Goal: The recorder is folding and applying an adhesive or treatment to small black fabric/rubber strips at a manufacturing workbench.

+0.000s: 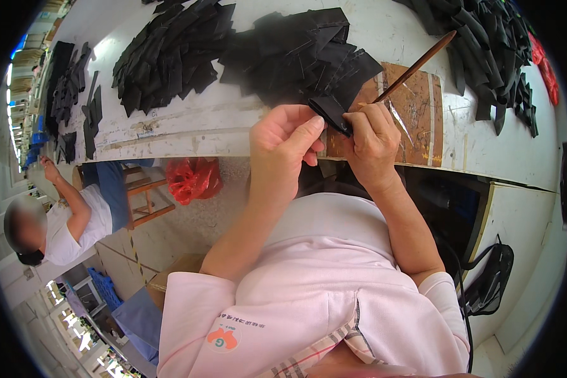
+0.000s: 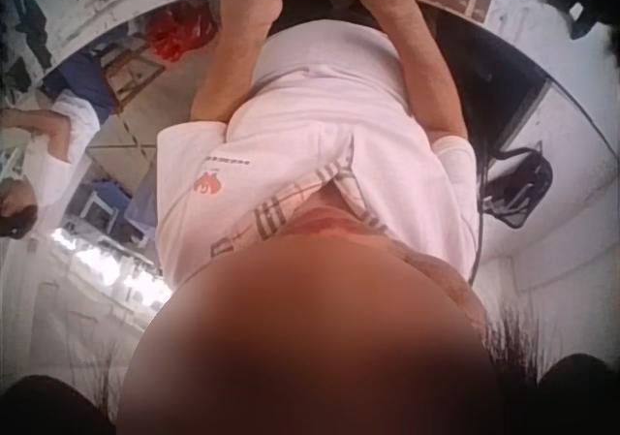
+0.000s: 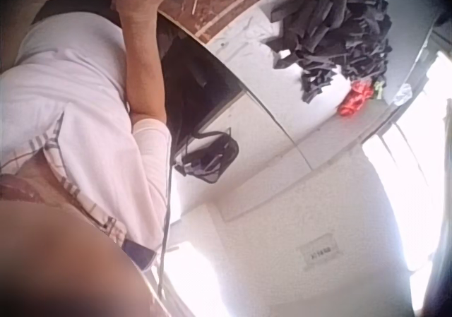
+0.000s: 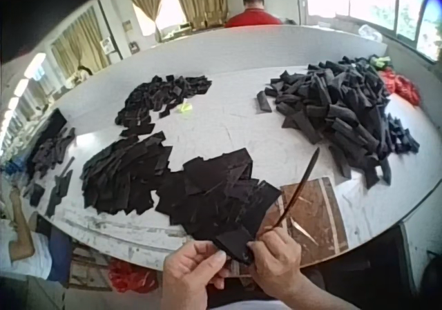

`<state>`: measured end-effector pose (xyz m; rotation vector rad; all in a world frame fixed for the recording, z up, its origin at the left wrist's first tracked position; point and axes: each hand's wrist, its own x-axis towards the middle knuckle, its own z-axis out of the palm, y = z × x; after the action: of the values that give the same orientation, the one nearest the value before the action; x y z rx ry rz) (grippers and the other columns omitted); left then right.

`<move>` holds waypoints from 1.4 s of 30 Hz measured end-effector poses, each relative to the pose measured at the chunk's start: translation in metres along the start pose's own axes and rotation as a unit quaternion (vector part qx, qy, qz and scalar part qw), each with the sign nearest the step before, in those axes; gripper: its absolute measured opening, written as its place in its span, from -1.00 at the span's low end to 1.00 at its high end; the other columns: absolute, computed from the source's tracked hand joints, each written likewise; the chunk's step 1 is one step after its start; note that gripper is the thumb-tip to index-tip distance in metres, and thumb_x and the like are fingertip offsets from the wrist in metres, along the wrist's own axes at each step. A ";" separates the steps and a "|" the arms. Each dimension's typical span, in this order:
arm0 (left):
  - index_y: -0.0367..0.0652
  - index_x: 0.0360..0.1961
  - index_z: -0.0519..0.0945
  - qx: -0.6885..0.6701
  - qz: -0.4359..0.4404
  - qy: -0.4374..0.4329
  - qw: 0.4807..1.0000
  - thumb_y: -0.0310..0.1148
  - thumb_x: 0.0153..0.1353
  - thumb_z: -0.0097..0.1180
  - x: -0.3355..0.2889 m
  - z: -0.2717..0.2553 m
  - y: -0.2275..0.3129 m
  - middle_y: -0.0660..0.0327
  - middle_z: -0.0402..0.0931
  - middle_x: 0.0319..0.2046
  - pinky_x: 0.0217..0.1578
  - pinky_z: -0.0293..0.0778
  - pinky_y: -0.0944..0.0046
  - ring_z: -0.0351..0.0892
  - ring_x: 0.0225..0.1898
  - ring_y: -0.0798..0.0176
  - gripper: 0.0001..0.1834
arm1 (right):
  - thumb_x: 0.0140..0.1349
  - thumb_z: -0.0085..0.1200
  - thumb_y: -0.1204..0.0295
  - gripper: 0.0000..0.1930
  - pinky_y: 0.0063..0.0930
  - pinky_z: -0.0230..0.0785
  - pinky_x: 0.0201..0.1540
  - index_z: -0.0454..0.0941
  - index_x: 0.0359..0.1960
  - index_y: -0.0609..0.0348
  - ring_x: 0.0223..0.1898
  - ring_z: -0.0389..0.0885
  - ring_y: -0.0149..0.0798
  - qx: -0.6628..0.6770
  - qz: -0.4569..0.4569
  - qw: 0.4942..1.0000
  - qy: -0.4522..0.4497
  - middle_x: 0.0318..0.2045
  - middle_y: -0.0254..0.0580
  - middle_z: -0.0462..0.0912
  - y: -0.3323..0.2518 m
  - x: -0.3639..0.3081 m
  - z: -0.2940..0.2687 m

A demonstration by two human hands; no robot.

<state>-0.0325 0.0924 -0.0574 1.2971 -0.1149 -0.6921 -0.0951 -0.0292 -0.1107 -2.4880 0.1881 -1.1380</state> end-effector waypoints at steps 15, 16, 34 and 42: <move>-0.31 -0.43 0.49 0.008 -0.045 0.032 0.998 -0.51 0.01 -0.02 0.008 -0.007 -0.004 0.21 0.48 -0.59 -0.72 0.27 0.53 0.43 -0.65 0.44 -0.90 | -0.44 0.00 0.52 -0.84 -0.49 0.17 -0.61 0.33 -0.69 0.17 -0.60 0.28 -0.30 -0.070 -0.077 0.995 -0.001 -0.64 -0.28 0.21 0.002 -0.002 0.004; -0.31 -0.43 0.49 0.008 -0.045 0.033 0.998 -0.51 0.01 -0.02 0.008 -0.006 -0.004 0.21 0.48 -0.59 -0.72 0.27 0.53 0.43 -0.65 0.44 -0.90 | -0.44 0.00 0.52 -0.84 -0.49 0.17 -0.61 0.33 -0.69 0.17 -0.60 0.28 -0.30 -0.069 -0.077 0.995 -0.001 -0.64 -0.28 0.21 0.002 -0.002 0.004; -0.35 -0.50 0.43 0.268 0.188 0.079 0.941 -0.49 0.02 -0.02 0.029 -0.012 0.005 0.18 0.40 -0.68 -0.58 0.30 0.38 0.35 -0.64 0.40 -0.89 | -0.13 0.22 0.50 -0.78 -0.60 0.07 -0.65 0.39 -0.71 0.22 -0.70 0.22 -0.51 0.327 0.295 0.893 -0.096 -0.72 -0.37 0.28 0.005 0.000 0.009; -0.33 -0.45 0.46 0.392 0.291 0.191 0.852 -0.41 0.03 0.01 0.081 -0.023 0.019 0.06 0.48 -0.60 -0.47 0.38 0.28 0.47 -0.57 0.20 -0.84 | 0.01 0.18 0.34 -0.70 -0.76 0.14 -0.64 0.41 -0.75 0.18 -0.69 0.28 -0.64 0.507 0.480 0.715 0.020 -0.77 -0.49 0.35 -0.001 0.012 -0.004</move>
<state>0.0501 0.0707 -0.0703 2.0277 -0.4818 0.1931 -0.0906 -0.0328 -0.0997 -1.0661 0.5880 -0.5341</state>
